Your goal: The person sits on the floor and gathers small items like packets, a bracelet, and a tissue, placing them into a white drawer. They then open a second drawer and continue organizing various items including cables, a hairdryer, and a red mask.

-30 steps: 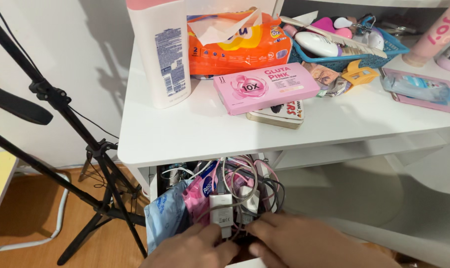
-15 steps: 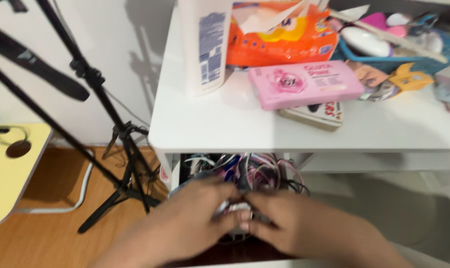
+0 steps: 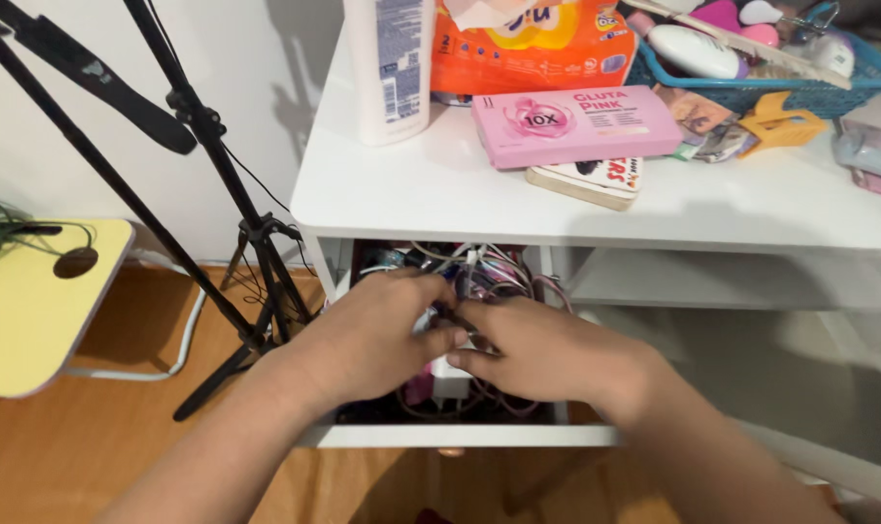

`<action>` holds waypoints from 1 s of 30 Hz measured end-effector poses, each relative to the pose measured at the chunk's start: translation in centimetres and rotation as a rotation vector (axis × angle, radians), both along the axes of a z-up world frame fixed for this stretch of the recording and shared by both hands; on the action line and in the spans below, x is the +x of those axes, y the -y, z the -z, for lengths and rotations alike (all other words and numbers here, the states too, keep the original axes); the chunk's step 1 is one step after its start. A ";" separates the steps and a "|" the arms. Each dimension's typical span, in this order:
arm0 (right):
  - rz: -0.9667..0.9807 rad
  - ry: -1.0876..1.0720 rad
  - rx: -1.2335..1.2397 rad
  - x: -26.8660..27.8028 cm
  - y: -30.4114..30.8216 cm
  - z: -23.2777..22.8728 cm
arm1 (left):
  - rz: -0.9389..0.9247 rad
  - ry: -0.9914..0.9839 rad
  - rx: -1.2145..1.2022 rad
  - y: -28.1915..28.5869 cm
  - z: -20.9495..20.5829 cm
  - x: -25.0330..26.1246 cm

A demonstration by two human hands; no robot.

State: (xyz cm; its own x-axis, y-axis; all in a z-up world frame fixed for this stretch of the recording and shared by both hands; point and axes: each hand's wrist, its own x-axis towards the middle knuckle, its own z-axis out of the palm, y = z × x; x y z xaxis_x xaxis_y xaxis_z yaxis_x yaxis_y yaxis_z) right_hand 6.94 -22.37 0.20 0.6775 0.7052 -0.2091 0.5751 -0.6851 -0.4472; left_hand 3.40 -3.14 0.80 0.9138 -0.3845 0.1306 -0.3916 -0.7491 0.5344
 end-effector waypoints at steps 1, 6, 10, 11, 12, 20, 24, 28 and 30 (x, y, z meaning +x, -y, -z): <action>0.010 0.005 0.019 -0.1 0.2 0.4 | -0.053 -0.055 0.003 0.4 0.3 -0.2; 0.067 0.064 0.142 0.1 0.8 1.9 | -0.116 -0.082 -0.013 1.9 1.6 -0.3; 0.126 0.044 0.131 -0.3 1.5 1.3 | -0.087 -0.101 -0.008 2.9 1.8 0.0; 0.144 0.027 0.096 -0.6 1.2 1.4 | -0.078 -0.095 0.010 3.0 1.9 -0.1; 0.162 0.010 0.061 -0.6 1.0 1.4 | -0.070 -0.088 0.028 3.0 2.0 0.2; 0.175 0.061 -0.031 -1.7 0.1 3.0 | 0.032 0.057 0.012 1.8 4.3 -0.5; 0.280 0.065 0.027 -2.7 -0.2 2.9 | -0.008 -0.030 0.063 1.8 3.5 -0.8; 0.306 0.065 0.146 -2.5 0.2 2.9 | 0.009 -0.062 0.087 2.3 3.7 -0.5; 0.293 0.083 0.162 -2.4 0.1 2.9 | 0.001 -0.069 0.077 2.3 3.8 -0.4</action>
State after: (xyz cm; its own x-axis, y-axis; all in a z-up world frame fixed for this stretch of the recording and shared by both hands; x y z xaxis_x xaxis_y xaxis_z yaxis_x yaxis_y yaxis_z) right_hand 4.53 -22.44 -2.75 0.8664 0.4972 -0.0459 0.4030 -0.7507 -0.5235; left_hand 3.02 -5.39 -3.03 0.9193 -0.3918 0.0374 -0.3565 -0.7885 0.5012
